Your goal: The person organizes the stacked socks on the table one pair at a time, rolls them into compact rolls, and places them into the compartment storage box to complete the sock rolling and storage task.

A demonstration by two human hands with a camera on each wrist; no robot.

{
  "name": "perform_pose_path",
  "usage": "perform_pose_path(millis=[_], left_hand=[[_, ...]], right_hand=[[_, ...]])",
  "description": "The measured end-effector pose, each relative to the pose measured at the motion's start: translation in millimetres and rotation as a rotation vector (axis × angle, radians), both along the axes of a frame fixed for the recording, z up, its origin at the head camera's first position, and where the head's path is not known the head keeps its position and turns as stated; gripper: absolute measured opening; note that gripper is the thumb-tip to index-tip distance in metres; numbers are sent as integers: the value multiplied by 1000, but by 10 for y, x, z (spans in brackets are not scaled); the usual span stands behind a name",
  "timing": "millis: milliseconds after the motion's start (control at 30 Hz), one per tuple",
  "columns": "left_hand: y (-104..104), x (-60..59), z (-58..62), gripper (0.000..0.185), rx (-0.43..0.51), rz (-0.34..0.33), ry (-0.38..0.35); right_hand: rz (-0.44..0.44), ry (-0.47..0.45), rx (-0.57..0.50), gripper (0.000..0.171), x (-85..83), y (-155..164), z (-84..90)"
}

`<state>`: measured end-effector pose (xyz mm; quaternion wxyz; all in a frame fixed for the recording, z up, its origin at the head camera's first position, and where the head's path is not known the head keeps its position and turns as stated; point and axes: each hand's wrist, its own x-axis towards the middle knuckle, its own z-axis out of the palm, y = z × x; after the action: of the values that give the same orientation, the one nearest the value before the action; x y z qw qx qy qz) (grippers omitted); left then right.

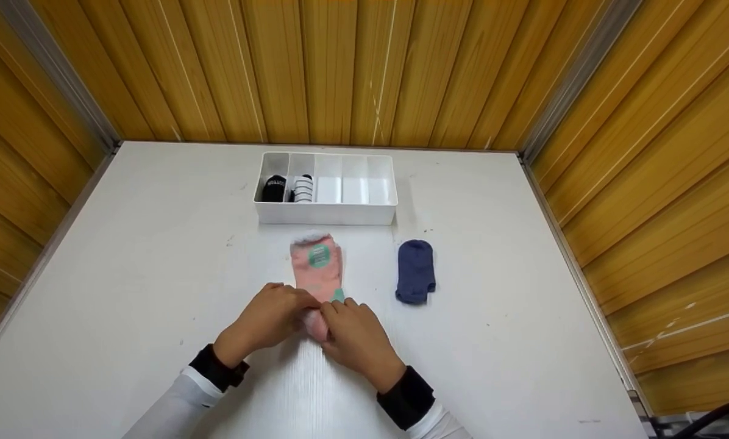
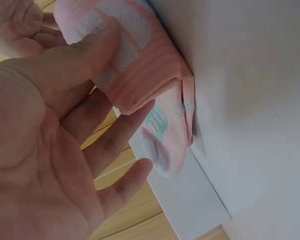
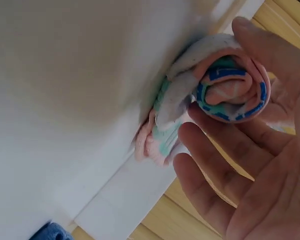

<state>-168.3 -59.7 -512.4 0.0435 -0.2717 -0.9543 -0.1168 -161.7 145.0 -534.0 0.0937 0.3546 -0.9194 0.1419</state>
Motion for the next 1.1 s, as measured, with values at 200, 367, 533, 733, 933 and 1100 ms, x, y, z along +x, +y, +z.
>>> perform_pose_path(millis=[200,367,533,733,933,1100], left_hand=[[58,92,-54,36,-30,24,94],[124,114,-94,33,-38,52,194],[108,49,-87,23,-27,14,170],[29,-22,-69,26,30,-42,54],[-26,-47,-93,28,35,-46,63],[-36,-25,-119,29,124,-10,-26]], right_hand=[[19,-22,-30,37,-38,19,7],[-6,-113,-49,32,-76,22,42],[-16,-184,-36,30,-71,10,76],[-65,-153,-19,52,27,-3,117],[-8,73,59,72,85,-65,70],[27,149,1,52,20,-84,-27]])
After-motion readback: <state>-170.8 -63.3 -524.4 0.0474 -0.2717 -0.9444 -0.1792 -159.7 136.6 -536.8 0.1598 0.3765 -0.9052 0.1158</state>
